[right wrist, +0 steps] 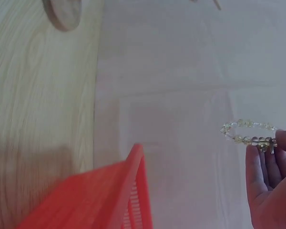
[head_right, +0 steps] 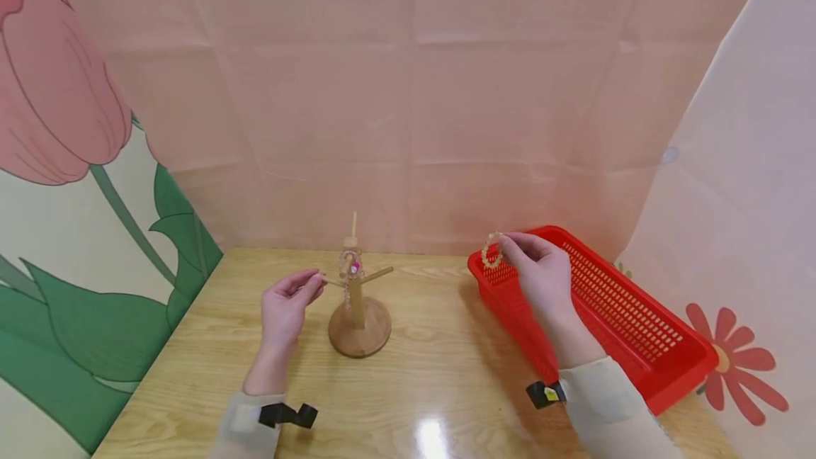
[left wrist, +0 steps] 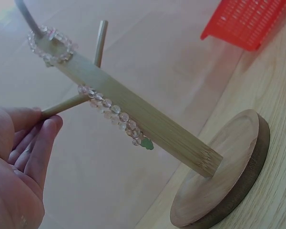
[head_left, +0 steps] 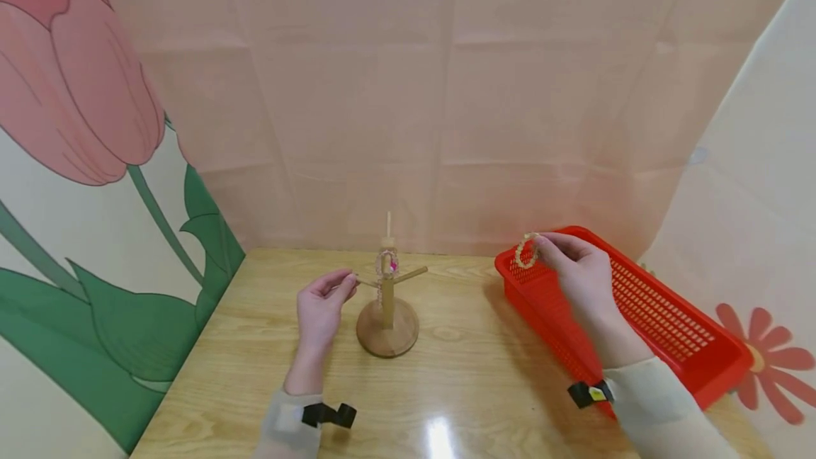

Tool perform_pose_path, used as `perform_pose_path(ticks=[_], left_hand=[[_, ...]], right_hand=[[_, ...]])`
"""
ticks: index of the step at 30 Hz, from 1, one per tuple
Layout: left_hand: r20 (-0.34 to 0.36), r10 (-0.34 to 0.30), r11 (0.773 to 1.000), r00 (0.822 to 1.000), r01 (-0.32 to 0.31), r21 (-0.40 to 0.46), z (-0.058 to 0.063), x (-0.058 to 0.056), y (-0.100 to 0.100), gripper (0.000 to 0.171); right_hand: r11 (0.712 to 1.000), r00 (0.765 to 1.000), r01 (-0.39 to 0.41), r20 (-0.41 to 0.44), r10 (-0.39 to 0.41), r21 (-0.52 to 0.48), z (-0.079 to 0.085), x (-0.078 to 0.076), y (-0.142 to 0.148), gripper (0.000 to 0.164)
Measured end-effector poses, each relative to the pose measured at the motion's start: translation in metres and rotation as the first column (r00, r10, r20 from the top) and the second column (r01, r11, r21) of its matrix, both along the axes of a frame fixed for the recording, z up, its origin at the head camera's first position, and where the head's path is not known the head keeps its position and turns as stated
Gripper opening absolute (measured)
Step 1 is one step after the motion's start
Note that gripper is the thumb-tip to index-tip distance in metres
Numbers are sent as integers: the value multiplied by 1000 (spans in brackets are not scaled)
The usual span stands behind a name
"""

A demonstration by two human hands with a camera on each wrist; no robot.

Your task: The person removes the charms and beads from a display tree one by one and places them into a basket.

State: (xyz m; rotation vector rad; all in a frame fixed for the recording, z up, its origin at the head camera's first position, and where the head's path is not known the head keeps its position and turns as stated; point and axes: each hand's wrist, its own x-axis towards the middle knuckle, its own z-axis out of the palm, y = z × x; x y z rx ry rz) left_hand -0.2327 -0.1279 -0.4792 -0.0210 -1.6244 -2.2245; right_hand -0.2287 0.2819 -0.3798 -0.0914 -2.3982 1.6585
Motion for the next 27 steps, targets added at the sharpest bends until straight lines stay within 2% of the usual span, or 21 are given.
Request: perform_pose_path(ticks=[13,20,27], left_hand=[[0,13,1000,1000,-13,3,-1,0,1,23],[-6,7,1000,1000,-7,20,-1,-1,2,23],[-7,6,1000,1000,-6,9,-2,-2,1,27]], right_hand=[[986,1000,-3,20,0,170,-11,0,26,56],[985,999,-10,37,4,170,-17,-2,37,58],[985,998,-3,63,-8,174,-17,-5,46,58]])
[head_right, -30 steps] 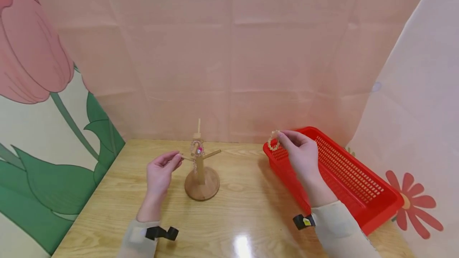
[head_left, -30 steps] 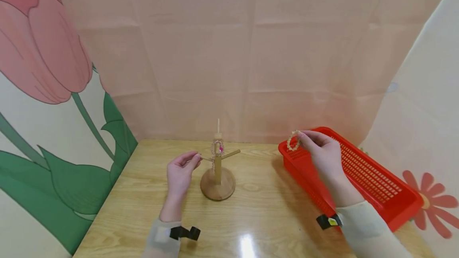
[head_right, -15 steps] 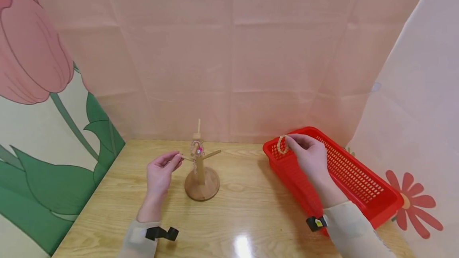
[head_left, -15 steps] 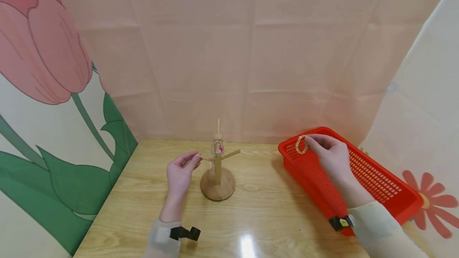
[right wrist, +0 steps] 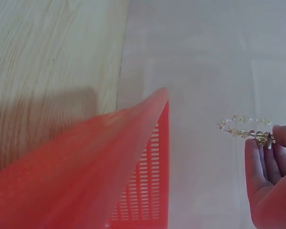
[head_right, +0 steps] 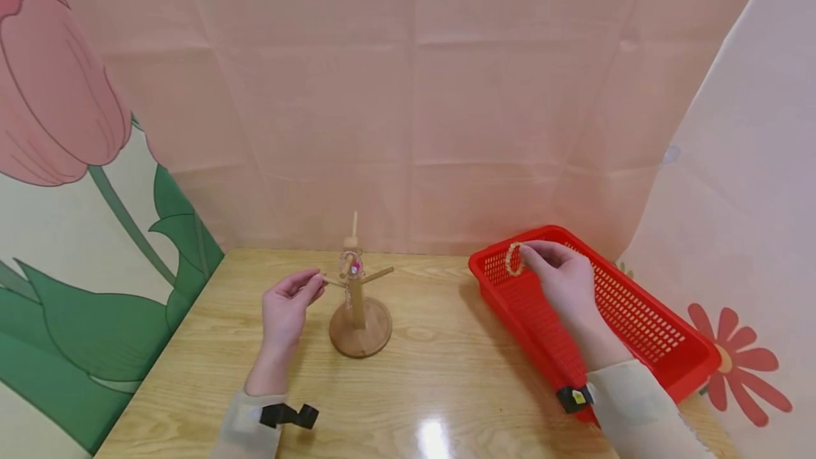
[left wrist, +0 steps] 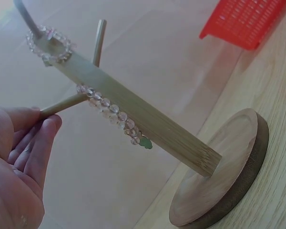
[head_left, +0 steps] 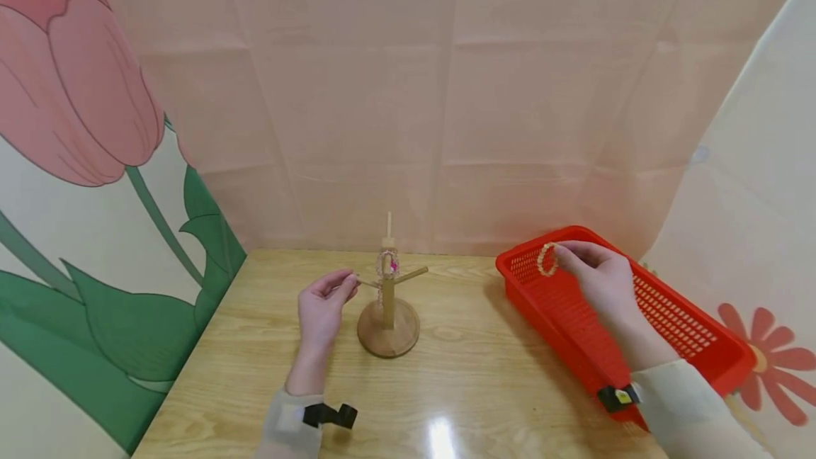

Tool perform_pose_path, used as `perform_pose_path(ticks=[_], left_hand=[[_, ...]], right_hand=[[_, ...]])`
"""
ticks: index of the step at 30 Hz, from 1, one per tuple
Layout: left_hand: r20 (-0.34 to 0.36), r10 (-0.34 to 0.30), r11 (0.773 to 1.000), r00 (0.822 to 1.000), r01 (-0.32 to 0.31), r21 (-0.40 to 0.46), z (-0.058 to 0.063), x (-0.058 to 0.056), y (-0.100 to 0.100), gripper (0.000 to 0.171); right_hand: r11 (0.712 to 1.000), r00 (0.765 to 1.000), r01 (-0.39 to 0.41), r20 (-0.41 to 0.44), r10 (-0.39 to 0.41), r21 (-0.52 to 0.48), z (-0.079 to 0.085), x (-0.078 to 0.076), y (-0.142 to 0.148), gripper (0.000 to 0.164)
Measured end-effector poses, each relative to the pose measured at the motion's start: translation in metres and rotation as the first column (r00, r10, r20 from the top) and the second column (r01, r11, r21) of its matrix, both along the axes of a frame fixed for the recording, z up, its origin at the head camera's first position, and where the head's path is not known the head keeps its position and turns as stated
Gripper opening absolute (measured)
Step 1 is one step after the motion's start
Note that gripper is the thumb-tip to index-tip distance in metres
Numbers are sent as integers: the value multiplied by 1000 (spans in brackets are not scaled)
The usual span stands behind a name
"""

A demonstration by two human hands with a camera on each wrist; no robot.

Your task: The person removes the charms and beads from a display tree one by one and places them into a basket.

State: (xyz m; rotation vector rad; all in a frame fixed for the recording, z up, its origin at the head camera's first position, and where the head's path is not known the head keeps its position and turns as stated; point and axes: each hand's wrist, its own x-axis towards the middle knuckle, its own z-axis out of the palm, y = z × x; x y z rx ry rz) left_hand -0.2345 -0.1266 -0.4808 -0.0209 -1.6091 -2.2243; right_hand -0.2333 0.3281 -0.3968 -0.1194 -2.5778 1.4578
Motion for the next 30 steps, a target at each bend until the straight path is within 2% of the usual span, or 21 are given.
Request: perform_pose_path(ticks=[13,17,25,30], left_hand=[[-1,9,1000,1000,-9,6,1,0,0,21],[1,12,1000,1000,-12,4,1,0,0,21],[8,12,1000,1000,-12,5,1,-1,1,20],[1,17,1000,1000,-17,5,0,-3,1,22]], right_hand=[[998,1000,1,7,-1,56,-1,-6,23,59],[995,1000,-2,6,2,100,-3,-10,31,58],[978,997,-76,48,68,195,-13,-18,50,56],[949,988,-143,95,120,281,-20,-24,61,51]])
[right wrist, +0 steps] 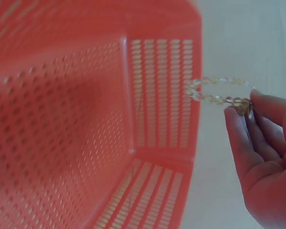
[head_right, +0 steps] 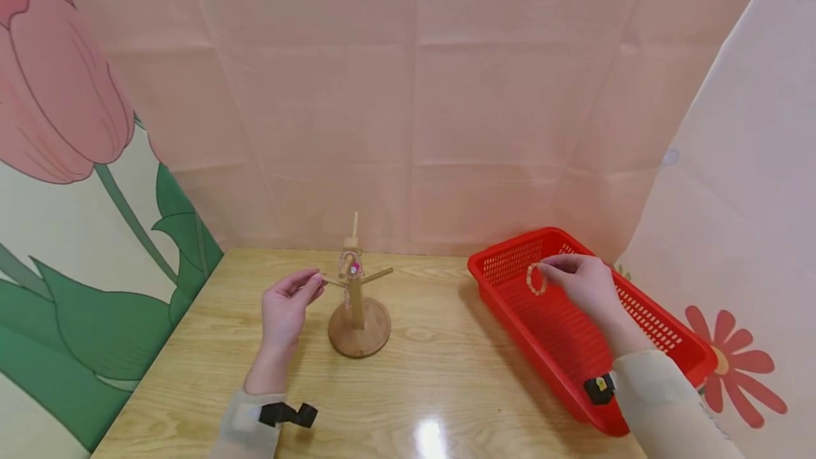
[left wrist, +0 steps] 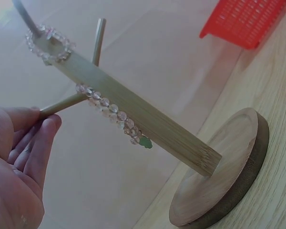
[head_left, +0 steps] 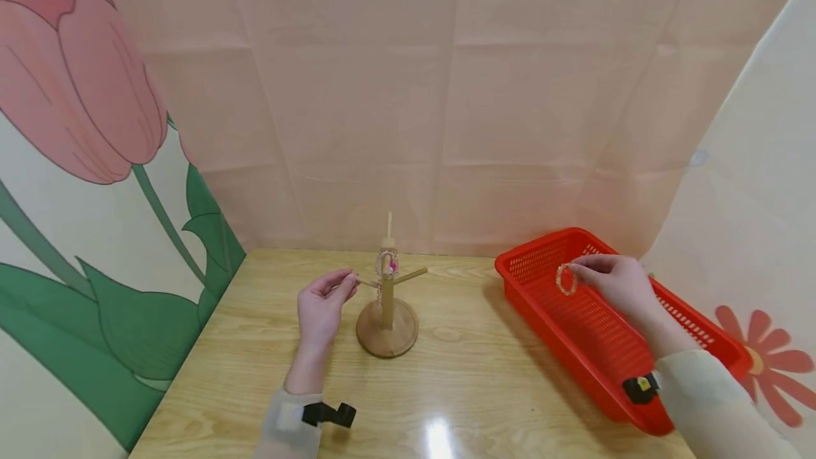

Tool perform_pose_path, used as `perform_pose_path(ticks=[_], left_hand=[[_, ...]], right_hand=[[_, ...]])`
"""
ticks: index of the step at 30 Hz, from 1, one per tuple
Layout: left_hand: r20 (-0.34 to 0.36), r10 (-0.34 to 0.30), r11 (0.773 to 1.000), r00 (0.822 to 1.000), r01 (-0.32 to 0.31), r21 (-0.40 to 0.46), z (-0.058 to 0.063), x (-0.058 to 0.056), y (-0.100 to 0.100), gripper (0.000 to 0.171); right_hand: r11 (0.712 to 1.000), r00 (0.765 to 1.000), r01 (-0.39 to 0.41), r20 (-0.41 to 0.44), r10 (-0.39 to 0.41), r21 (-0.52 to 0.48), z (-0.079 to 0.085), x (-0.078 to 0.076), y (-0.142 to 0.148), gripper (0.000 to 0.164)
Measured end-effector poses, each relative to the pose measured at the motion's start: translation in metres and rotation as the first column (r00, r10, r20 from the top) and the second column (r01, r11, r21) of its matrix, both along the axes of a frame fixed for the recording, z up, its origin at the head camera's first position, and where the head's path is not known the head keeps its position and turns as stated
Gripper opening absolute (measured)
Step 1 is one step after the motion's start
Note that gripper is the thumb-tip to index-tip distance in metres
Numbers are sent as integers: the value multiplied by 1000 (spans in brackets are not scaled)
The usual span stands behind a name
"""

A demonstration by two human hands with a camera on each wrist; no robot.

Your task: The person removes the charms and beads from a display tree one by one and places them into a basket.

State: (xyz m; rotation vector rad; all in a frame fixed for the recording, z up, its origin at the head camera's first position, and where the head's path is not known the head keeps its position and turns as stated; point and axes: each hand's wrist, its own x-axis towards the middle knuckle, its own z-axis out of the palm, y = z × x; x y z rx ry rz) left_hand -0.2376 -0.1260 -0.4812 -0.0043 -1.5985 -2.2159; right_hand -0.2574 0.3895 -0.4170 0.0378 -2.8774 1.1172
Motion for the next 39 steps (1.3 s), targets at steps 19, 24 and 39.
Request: perform_pose_path(ticks=[19,24,39], left_hand=[[-3,-22,1000,1000,22,13,-2,0,-2,22],[-9,-21,1000,1000,21,19,-1,-1,-1,22],[2,-23,1000,1000,23,10,-1,-1,-1,23]], right_hand=[[963,960,-252,151,236,97,-29,-15,28,28],[959,938,-283,219,268,38,-33,-15,31,25],[963,935,-261,266,234,67,-51,-18,43,21]])
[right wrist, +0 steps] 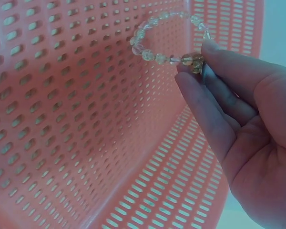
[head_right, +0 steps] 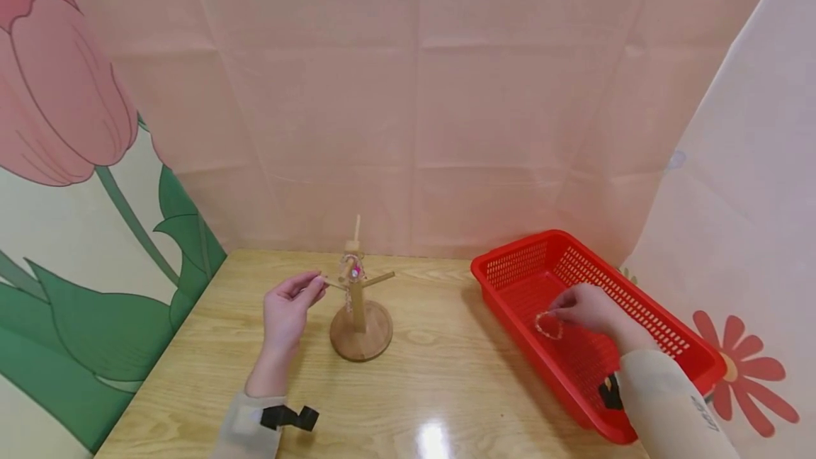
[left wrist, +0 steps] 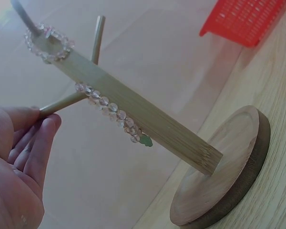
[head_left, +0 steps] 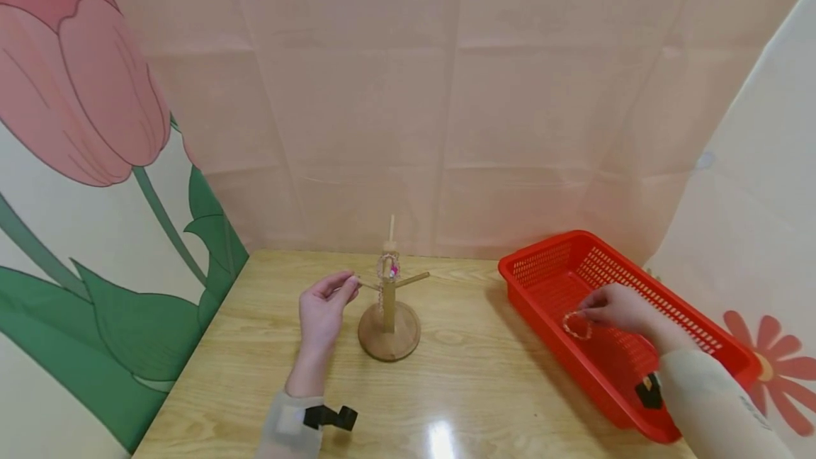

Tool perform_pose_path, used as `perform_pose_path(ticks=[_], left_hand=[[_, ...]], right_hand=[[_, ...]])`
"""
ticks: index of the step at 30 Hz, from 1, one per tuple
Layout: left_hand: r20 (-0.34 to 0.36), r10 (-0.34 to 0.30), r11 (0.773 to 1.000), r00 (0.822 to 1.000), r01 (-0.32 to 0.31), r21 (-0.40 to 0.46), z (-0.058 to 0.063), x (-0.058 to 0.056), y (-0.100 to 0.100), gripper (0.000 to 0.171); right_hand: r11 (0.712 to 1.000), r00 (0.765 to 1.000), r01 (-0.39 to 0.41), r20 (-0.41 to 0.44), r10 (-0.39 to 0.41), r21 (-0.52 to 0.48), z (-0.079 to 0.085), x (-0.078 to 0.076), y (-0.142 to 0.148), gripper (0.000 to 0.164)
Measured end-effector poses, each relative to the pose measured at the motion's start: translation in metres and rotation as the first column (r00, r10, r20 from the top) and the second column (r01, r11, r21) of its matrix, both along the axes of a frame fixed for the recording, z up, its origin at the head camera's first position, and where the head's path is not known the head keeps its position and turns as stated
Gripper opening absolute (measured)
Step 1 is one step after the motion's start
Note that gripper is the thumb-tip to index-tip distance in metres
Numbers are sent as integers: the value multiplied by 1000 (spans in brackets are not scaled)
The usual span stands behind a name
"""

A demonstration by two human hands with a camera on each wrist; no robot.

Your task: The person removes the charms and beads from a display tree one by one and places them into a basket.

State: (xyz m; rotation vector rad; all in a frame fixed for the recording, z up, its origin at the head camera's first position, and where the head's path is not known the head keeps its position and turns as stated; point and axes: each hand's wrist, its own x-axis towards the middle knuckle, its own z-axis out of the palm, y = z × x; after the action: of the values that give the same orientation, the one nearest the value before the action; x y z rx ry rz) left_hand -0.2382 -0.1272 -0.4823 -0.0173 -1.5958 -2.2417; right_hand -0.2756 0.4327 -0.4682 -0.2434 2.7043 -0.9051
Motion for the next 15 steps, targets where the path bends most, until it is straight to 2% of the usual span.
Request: perform_pose_path(ticks=[15], left_hand=[[-4,9,1000,1000,-9,8,-1,-1,1,22]], right_hand=[[998,999,17,-32,-15,60,-8,-2,6,21]])
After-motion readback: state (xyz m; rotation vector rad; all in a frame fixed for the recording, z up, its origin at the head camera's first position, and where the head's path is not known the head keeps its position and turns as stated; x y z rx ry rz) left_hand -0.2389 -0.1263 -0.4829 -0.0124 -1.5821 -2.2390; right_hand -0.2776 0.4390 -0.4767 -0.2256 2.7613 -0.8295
